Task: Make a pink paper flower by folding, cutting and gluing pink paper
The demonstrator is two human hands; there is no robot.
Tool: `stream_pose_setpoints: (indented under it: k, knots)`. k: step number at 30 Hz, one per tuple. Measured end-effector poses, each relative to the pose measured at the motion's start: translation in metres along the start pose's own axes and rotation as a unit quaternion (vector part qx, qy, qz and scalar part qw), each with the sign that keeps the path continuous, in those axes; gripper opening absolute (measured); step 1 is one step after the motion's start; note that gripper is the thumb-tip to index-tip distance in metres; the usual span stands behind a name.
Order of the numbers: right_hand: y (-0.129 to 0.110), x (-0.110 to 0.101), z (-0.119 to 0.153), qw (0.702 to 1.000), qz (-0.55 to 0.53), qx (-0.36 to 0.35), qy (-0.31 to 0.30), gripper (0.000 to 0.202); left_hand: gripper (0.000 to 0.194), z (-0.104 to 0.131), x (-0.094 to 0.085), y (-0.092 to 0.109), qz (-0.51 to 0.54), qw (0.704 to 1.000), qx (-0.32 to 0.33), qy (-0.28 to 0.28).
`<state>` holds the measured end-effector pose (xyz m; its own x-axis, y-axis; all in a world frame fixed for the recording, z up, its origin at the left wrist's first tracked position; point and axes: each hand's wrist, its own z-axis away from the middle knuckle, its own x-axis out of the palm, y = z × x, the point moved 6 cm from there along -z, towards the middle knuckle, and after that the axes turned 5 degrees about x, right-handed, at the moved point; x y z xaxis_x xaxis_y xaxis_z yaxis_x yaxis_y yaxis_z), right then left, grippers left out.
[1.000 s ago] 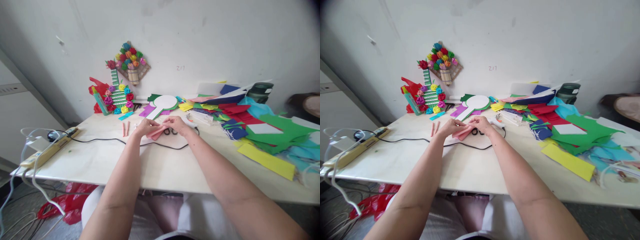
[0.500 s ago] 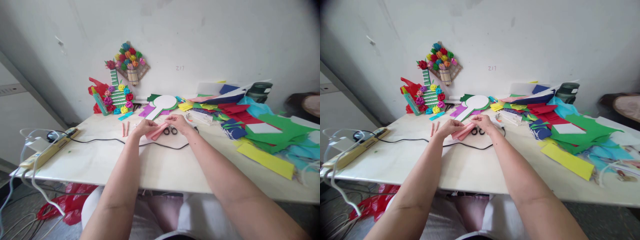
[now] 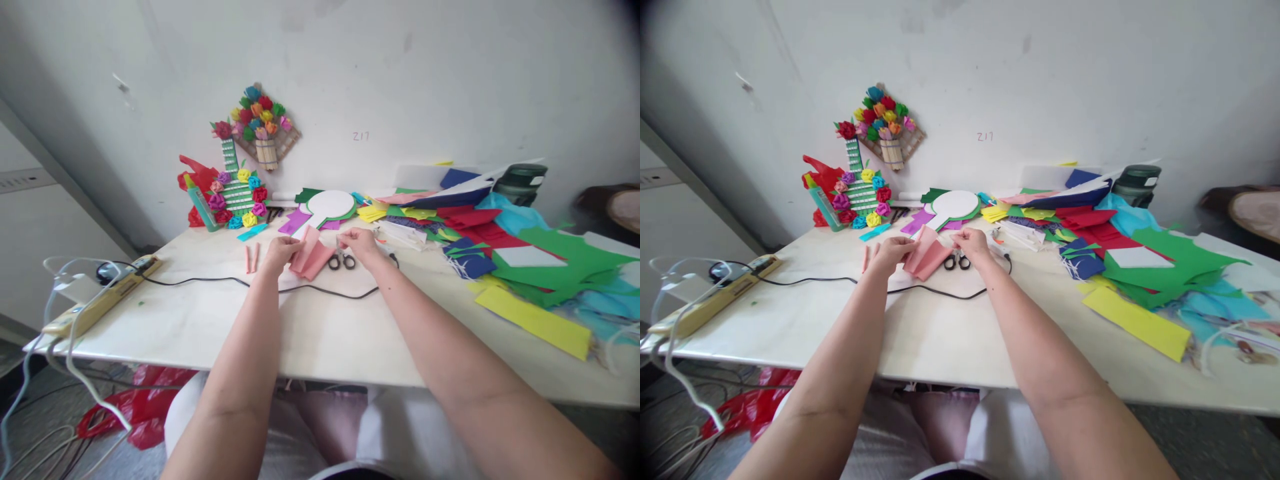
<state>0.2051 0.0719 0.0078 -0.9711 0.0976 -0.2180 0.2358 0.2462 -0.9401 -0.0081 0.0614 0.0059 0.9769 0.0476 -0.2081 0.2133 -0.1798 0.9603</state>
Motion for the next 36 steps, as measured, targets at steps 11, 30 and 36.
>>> stream_pose_setpoints:
  k: [11, 30, 36]
  knots:
    - [-0.01, 0.014, 0.017, 0.851, 0.522, 0.025, -0.043, 0.032, 0.024, -0.005, 0.002, -0.017, 0.136, 0.988, -0.07, 0.018]
    - [-0.011, 0.015, 0.02, 0.823, 0.561, 0.065, -0.061, 0.034, 0.01, 0.002, 0.013, -0.013, 0.18, 0.977, -0.118, -0.012]
    - [-0.007, 0.013, 0.019, 0.822, 0.562, 0.066, -0.064, 0.033, 0.007, 0.0, 0.016, -0.015, 0.229, 0.967, -0.103, -0.032]
